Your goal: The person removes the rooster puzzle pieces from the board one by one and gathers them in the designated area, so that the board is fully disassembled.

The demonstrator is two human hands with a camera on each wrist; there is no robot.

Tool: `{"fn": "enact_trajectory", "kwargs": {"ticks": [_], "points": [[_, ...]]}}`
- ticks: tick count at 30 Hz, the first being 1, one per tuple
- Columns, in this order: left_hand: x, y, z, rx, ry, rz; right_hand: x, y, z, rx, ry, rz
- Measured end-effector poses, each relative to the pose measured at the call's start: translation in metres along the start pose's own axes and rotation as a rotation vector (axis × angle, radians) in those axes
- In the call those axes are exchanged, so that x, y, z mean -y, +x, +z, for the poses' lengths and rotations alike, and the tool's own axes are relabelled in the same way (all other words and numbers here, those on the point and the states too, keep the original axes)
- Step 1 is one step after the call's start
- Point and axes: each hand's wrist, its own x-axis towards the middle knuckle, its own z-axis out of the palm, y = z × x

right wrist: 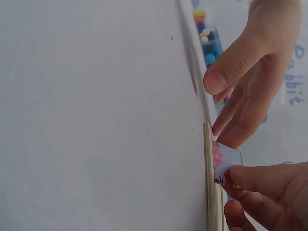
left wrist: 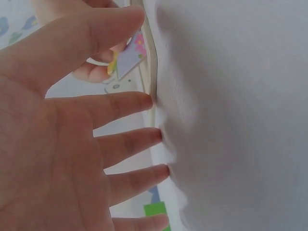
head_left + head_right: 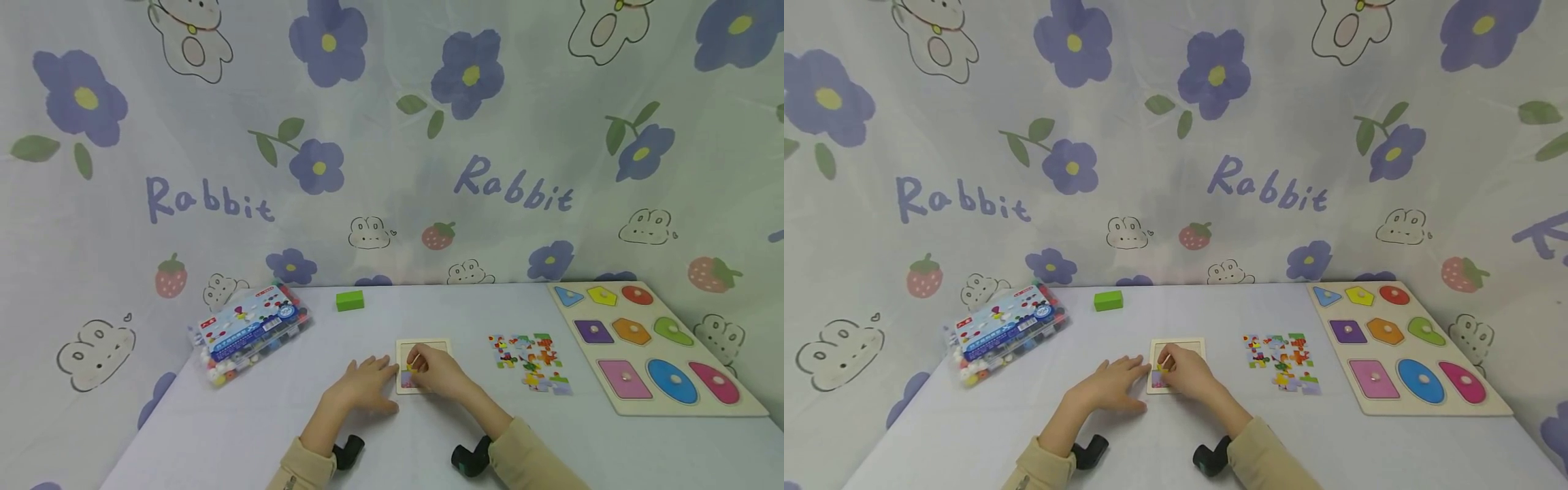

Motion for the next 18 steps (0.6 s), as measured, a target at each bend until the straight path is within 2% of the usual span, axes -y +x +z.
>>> {"fn": "enact_trajectory", "kwargs": {"ticks": [5, 10, 18], "points": [[-0.002, 0.000, 0.000, -0.001, 0.003, 0.002, -0.002, -0.003, -0.004, -0.021, 0.066, 0.014], [-0.003, 0.000, 0.000, 0.003, 0.003, -0.006, -0.007, -0.011, -0.020, -0.078, 0.115, 0.056], [-0.006, -0.001, -0.004, 0.007, -0.008, -0.020, -0.030, -0.026, -0.047, -0.143, 0.139, 0.148]]}}
